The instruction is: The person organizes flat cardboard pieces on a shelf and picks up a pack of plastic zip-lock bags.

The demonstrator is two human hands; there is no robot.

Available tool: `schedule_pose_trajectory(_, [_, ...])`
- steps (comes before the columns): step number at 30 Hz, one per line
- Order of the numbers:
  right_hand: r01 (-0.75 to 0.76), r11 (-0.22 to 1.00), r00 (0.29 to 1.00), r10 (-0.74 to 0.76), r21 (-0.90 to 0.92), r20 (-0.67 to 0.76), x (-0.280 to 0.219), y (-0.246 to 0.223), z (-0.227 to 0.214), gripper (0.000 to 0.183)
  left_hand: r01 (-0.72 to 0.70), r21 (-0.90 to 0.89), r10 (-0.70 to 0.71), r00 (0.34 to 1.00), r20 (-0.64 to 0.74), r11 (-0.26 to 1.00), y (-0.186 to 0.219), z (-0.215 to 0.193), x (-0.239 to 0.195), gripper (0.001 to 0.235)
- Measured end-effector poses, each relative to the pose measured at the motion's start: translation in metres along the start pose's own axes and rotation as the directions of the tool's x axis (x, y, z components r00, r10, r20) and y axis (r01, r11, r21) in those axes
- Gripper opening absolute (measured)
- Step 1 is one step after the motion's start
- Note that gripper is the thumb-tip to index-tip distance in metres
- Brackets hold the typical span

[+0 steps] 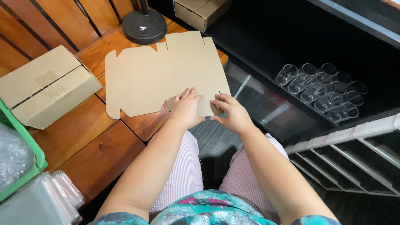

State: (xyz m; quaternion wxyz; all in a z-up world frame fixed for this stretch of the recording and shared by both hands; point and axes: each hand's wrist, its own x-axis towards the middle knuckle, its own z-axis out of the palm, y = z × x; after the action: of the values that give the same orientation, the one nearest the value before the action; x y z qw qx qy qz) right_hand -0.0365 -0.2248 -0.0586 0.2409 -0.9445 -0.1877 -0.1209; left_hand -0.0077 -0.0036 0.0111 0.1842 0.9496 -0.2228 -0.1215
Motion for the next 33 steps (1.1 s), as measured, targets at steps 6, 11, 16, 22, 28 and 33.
schedule_pose_trajectory(6, [-0.044,0.998,0.999,0.043,0.04,0.025,0.0,-0.006,-0.007,0.058,0.001,-0.033,-0.001,1.0,0.012,0.999,0.004,-0.004,-0.004,0.084])
schedule_pose_trajectory(11, [-0.045,0.998,0.998,0.043,0.054,0.039,0.0,-0.002,-0.006,0.056,0.008,-0.034,-0.008,1.0,0.016,0.999,0.003,-0.003,-0.002,0.084])
schedule_pose_trajectory(16, [-0.015,0.998,1.0,0.015,0.058,0.009,0.0,-0.001,-0.007,0.056,0.004,-0.018,-0.004,1.0,0.021,1.0,0.002,-0.002,-0.002,0.082])
schedule_pose_trajectory(22, [-0.016,0.998,1.0,0.017,0.062,-0.014,-0.002,-0.005,-0.01,0.052,0.006,-0.014,-0.005,1.0,0.02,1.0,0.003,-0.001,-0.002,0.081])
schedule_pose_trajectory(28, [0.01,1.0,0.999,-0.009,0.02,-0.036,-0.003,-0.01,-0.013,0.046,-0.003,-0.011,0.002,1.0,-0.01,1.0,0.001,0.002,-0.001,0.079])
schedule_pose_trajectory(33, [0.011,1.0,0.998,-0.011,-0.004,-0.056,-0.002,-0.013,-0.015,0.039,0.001,-0.01,-0.002,0.998,-0.055,1.0,-0.002,0.006,0.0,0.069])
